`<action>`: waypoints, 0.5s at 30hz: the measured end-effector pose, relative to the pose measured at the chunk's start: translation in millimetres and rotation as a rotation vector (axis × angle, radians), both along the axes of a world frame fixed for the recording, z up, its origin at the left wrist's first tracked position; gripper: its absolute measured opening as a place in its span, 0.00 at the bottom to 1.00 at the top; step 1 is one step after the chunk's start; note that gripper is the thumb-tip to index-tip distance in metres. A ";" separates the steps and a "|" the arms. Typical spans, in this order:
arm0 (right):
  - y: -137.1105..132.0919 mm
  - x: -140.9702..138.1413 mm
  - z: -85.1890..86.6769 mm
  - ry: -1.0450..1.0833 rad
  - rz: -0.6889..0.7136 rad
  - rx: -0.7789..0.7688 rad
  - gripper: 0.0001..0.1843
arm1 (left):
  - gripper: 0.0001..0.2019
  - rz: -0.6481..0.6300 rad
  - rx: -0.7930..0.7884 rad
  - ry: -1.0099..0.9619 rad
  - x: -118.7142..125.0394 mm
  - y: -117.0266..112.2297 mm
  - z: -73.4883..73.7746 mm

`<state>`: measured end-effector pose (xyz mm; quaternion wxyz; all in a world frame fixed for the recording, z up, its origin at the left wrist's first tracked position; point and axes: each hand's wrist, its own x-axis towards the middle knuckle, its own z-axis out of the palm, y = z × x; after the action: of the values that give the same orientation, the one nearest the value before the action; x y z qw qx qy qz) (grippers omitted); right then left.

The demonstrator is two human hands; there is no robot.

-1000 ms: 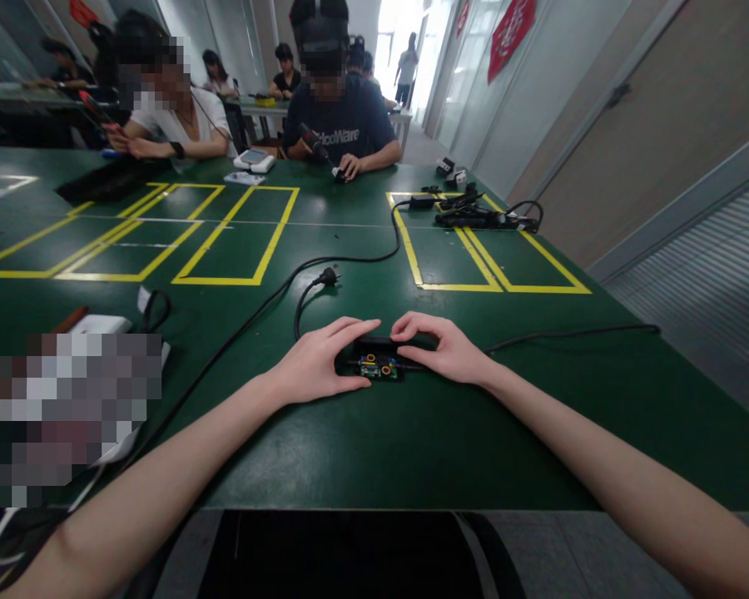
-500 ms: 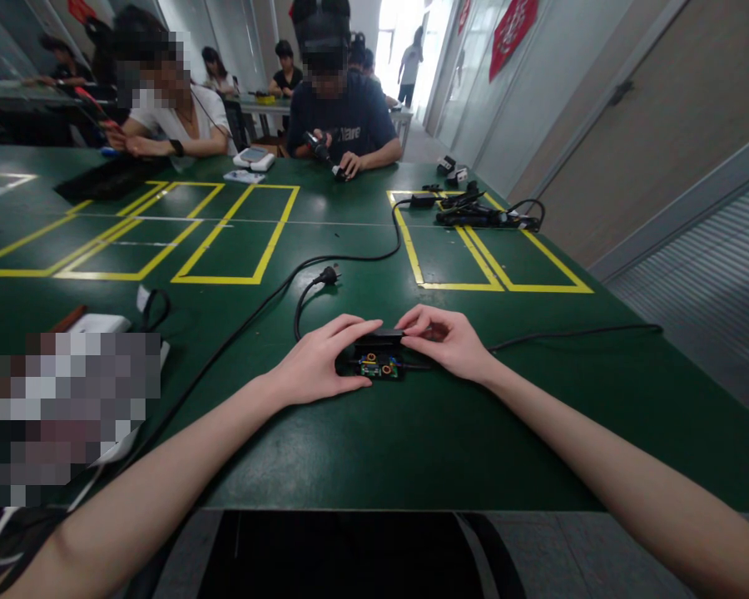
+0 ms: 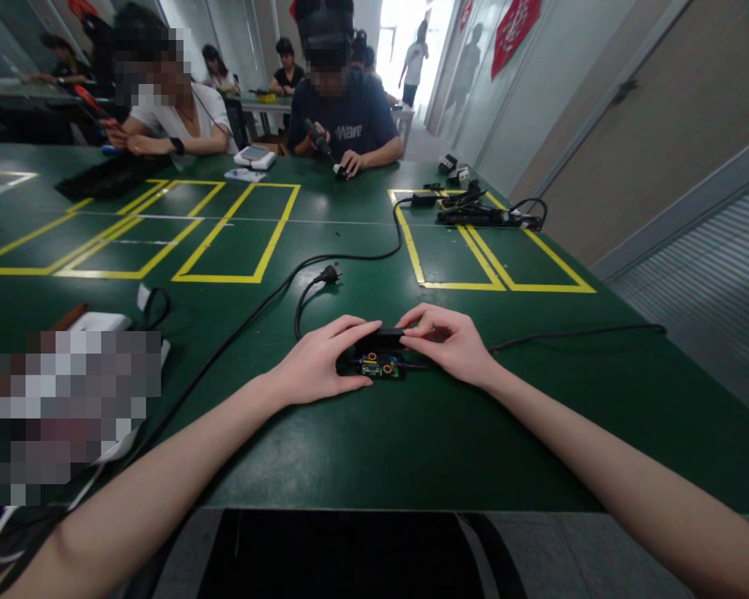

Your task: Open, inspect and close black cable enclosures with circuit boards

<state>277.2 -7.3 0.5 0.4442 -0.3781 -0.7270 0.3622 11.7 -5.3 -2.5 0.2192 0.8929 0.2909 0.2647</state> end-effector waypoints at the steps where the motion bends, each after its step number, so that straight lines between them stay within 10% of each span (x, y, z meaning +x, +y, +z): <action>1: 0.0 -0.3 -0.3 0.005 -0.003 -0.002 0.19 | 0.41 0.000 -0.002 0.004 -0.1 0.1 0.0; 15: -0.9 -0.7 2.0 -0.006 -0.010 0.007 0.19 | 0.43 0.005 -0.010 0.026 -0.9 -0.1 -1.3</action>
<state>276.5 -8.2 2.5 0.4451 -0.3814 -0.7276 0.3565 10.9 -5.4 -3.8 0.2190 0.8944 0.2973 0.2522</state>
